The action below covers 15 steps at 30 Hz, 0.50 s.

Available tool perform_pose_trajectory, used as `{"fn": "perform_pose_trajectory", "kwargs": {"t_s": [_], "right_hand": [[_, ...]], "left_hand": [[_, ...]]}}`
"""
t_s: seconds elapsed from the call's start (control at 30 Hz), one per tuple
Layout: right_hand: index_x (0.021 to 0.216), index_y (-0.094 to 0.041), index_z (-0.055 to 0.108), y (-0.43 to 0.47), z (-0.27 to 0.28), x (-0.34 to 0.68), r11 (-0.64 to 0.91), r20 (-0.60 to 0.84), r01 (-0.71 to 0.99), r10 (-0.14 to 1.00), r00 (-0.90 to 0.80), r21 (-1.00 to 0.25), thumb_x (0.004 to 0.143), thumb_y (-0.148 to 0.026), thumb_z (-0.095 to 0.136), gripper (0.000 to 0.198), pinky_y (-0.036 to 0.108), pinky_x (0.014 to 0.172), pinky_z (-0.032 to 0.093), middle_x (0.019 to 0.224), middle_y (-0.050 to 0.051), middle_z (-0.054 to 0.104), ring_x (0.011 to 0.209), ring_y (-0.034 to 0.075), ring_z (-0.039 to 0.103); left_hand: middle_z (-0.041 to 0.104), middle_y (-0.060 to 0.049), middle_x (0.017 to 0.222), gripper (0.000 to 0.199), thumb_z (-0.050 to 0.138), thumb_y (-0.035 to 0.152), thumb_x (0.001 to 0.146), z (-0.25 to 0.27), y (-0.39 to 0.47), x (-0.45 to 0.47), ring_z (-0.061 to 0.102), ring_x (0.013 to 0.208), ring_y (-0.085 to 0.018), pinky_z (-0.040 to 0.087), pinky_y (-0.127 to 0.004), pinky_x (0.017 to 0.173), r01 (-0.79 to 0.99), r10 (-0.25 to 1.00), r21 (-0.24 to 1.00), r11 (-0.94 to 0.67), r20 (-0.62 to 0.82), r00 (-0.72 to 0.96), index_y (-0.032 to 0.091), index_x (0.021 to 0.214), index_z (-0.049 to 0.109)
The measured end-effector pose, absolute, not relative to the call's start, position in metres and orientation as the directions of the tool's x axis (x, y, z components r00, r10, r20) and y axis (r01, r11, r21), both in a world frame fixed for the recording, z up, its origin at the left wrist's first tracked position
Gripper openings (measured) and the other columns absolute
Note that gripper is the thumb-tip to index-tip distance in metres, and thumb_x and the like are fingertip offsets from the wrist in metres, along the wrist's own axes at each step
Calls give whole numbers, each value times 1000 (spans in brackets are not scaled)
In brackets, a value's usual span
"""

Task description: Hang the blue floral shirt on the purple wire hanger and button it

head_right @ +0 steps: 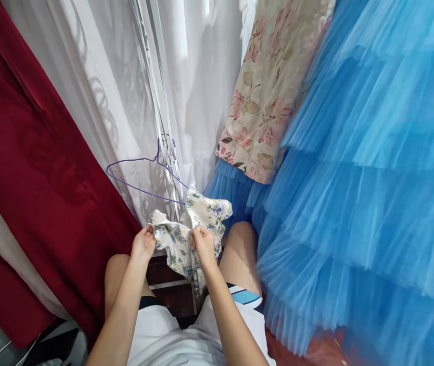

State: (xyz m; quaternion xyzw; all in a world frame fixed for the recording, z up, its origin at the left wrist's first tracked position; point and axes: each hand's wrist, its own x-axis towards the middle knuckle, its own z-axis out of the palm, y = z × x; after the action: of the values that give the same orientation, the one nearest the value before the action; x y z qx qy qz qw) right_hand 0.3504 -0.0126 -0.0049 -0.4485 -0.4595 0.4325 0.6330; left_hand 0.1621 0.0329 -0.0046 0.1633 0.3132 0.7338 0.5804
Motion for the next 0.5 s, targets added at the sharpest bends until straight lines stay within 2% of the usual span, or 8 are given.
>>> {"fn": "perform_pose_trajectory", "kwargs": {"t_s": [0.1, 0.2, 0.23, 0.27, 0.33, 0.37, 0.47, 0.5], "right_hand": [[56, -22, 43, -9, -18, 368, 206, 188, -79, 962, 199, -975, 77, -32, 52, 24, 24, 44, 27, 42, -7, 38, 41, 10, 31], [64, -18, 56, -9, -22, 380, 193, 191, -12, 977, 97, -981, 68, -24, 61, 10, 25, 51, 37, 49, -4, 51, 49, 12, 45], [73, -16, 61, -11, -20, 383, 211, 211, 19, 977, 24, -977, 66, -22, 64, 9, 26, 58, 42, 59, -2, 59, 57, 14, 52], [85, -16, 65, -14, -17, 384, 243, 240, 49, 969, -68, -969, 64, -20, 68, 22, 28, 65, 46, 73, 0, 65, 68, 16, 57], [109, -18, 64, -22, -7, 384, 340, 307, 93, 915, -261, -936, 66, -22, 73, 44, 32, 80, 48, 101, 4, 67, 92, 21, 60], [113, -19, 63, -26, -2, 383, 392, 342, 100, 882, -325, -915, 70, -25, 74, 45, 34, 86, 47, 109, 5, 65, 100, 22, 59], [95, -17, 68, -37, 14, 381, 479, 425, 91, 839, -341, -873, 86, -36, 64, 22, 35, 90, 45, 104, 6, 64, 101, 24, 57], [86, -16, 68, -40, 19, 381, 481, 435, 73, 840, -323, -874, 90, -40, 59, 25, 33, 87, 45, 97, 5, 64, 96, 23, 57]], "left_hand": [[67, -6, 81, 8, 65, 21, 83, 4, 9, 192, 66, 74, -16, 51, -27, 72, -752, 984, 654, -79, -71, -165, 13, 83, 64], [69, -6, 91, 17, 70, 29, 83, 20, -17, 216, 65, 85, -15, 50, -26, 82, -636, 981, 749, -188, 172, -87, 14, 90, 68], [69, -6, 92, 18, 70, 31, 83, 26, -24, 222, 64, 86, -15, 49, -25, 83, -558, 965, 793, -244, 253, -63, 15, 91, 69], [69, -6, 94, 19, 69, 33, 84, 32, -31, 228, 64, 87, -15, 48, -26, 83, -467, 947, 833, -297, 318, -35, 16, 92, 70], [70, -7, 96, 22, 67, 36, 86, 40, -41, 236, 64, 88, -18, 49, -27, 83, -287, 918, 881, -376, 397, 17, 16, 94, 72], [70, -8, 97, 22, 65, 37, 87, 43, -45, 239, 65, 89, -19, 49, -29, 83, -211, 902, 885, -414, 431, 38, 17, 94, 72], [68, -8, 105, 20, 63, 36, 89, 45, -49, 243, 62, 102, -22, 46, -32, 93, -44, 843, 842, -537, 538, 8, 20, 100, 70], [66, -8, 113, 24, 65, 35, 88, 43, -50, 243, 59, 110, -22, 43, -33, 99, -7, 828, 828, -560, 560, -25, 22, 107, 67]]}}
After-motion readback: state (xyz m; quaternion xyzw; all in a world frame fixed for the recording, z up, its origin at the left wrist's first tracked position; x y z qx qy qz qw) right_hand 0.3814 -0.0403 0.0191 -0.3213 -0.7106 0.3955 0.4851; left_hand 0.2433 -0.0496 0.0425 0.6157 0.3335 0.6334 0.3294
